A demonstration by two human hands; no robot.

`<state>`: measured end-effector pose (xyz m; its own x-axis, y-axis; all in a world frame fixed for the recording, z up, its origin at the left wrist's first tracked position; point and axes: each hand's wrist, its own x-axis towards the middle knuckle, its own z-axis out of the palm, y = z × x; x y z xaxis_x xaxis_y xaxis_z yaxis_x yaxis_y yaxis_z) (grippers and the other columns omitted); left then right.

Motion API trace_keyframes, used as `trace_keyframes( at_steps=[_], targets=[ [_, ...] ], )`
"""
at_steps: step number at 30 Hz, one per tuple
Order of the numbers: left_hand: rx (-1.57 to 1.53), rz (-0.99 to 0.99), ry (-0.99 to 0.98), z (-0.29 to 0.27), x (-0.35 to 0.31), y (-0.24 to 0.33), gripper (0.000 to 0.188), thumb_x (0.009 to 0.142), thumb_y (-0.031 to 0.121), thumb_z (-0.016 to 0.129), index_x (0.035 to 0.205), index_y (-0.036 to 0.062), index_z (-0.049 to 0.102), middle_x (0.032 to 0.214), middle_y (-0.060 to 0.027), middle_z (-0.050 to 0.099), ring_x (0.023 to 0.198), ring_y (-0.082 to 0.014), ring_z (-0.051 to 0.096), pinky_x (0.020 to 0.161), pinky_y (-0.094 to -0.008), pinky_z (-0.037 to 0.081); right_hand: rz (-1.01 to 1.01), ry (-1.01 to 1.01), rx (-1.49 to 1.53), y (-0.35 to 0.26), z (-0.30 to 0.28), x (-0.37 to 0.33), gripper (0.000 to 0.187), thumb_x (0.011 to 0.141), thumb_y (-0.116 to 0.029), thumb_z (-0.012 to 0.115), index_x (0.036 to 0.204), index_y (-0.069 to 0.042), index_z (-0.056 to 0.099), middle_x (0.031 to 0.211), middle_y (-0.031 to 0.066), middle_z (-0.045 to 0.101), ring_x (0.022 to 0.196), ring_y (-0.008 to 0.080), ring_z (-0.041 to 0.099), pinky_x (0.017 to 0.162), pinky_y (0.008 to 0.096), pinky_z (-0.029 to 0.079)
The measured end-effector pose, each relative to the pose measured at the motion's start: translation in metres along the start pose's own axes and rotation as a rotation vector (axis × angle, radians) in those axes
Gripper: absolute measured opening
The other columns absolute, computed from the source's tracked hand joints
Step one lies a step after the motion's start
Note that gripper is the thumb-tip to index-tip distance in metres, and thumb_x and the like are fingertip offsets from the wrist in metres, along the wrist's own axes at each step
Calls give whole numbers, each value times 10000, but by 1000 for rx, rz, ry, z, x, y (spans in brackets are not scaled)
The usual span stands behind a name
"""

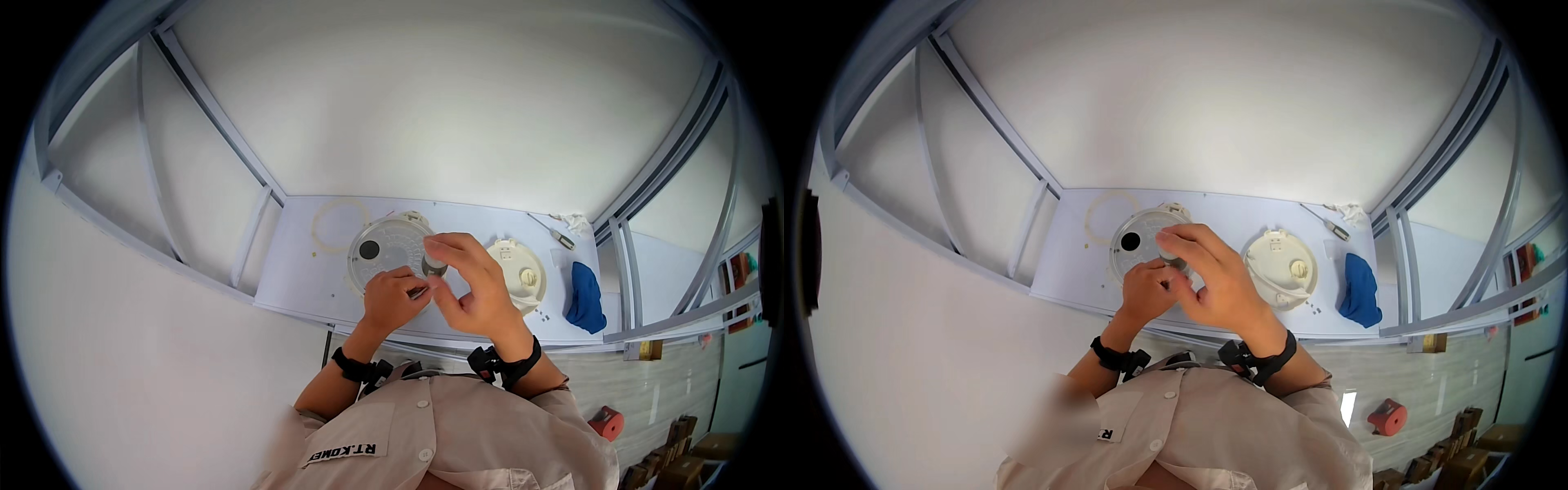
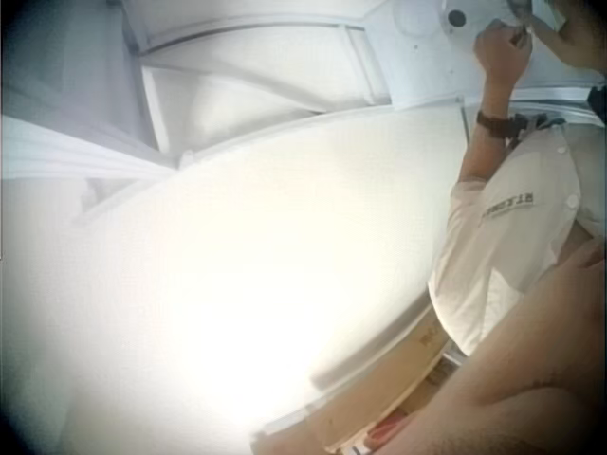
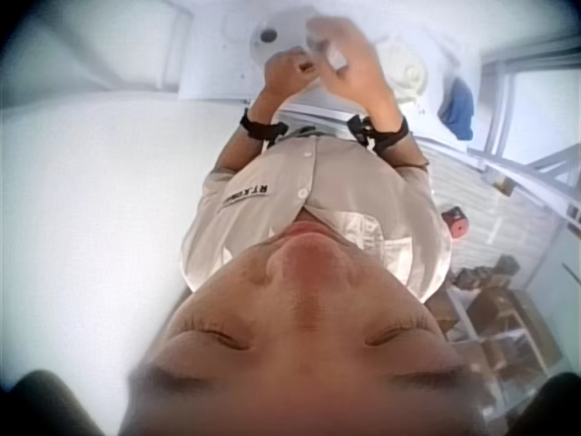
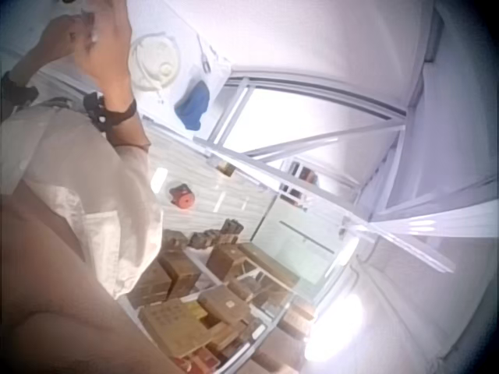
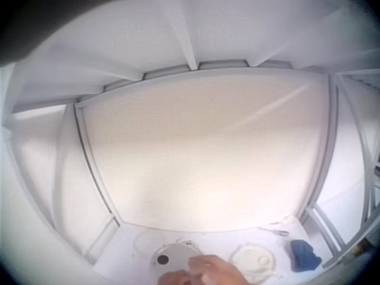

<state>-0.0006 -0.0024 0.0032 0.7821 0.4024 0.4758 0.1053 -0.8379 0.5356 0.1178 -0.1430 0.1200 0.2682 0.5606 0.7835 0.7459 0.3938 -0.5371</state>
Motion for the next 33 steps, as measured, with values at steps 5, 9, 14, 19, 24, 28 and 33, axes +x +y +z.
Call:
trace_keyframes(
  at_steps=[5,9,14,19,24,28,33],
  targets=[
    [14,-17,-10,-4,4,7,65,786,231,845,793,170,823,742,35,695,634,-231,684,594,-370,525,23,68,-158,2,-4,-7,493,794,-14,854,1262,-36,699,1198,169,669,981,305,706,807,353,591],
    [-19,-22,12,1,0,3,72,783,230,850,807,167,824,726,41,679,620,-225,676,612,-371,522,31,125,-101,1,-4,-1,457,808,-10,851,1243,-30,713,1200,172,674,1002,306,709,829,361,588],
    [2,-21,2,2,0,2,87,778,236,858,809,164,820,710,48,662,596,-209,663,600,-357,504,46,113,-52,-6,-4,1,430,839,1,818,1254,-22,706,1214,172,672,1004,312,710,814,372,593],
    [20,4,2,0,2,4,91,780,228,863,803,153,818,706,33,660,591,-199,661,572,-344,491,26,56,-148,0,-9,-7,466,862,23,763,1317,-14,667,1253,189,666,1019,335,710,816,391,601],
    [-15,-7,1,-1,3,5,100,780,224,867,790,143,808,706,25,662,591,-199,662,569,-343,493,76,114,-50,-3,-4,-5,445,841,3,796,1274,-31,705,1205,173,665,1002,323,697,817,366,590],
    [33,-2,7,0,1,3,104,781,230,868,785,148,805,711,33,667,598,-200,669,575,-344,500,30,111,-94,-10,-5,2,451,843,17,790,1284,-34,707,1174,171,669,977,312,698,817,353,587],
    [-10,15,42,3,1,1,99,777,237,866,792,160,806,704,37,660,601,-207,671,574,-353,500,119,56,-157,-1,-9,-10,484,845,-17,803,1317,-27,695,1191,180,662,1008,321,692,848,355,581]
  ],
)
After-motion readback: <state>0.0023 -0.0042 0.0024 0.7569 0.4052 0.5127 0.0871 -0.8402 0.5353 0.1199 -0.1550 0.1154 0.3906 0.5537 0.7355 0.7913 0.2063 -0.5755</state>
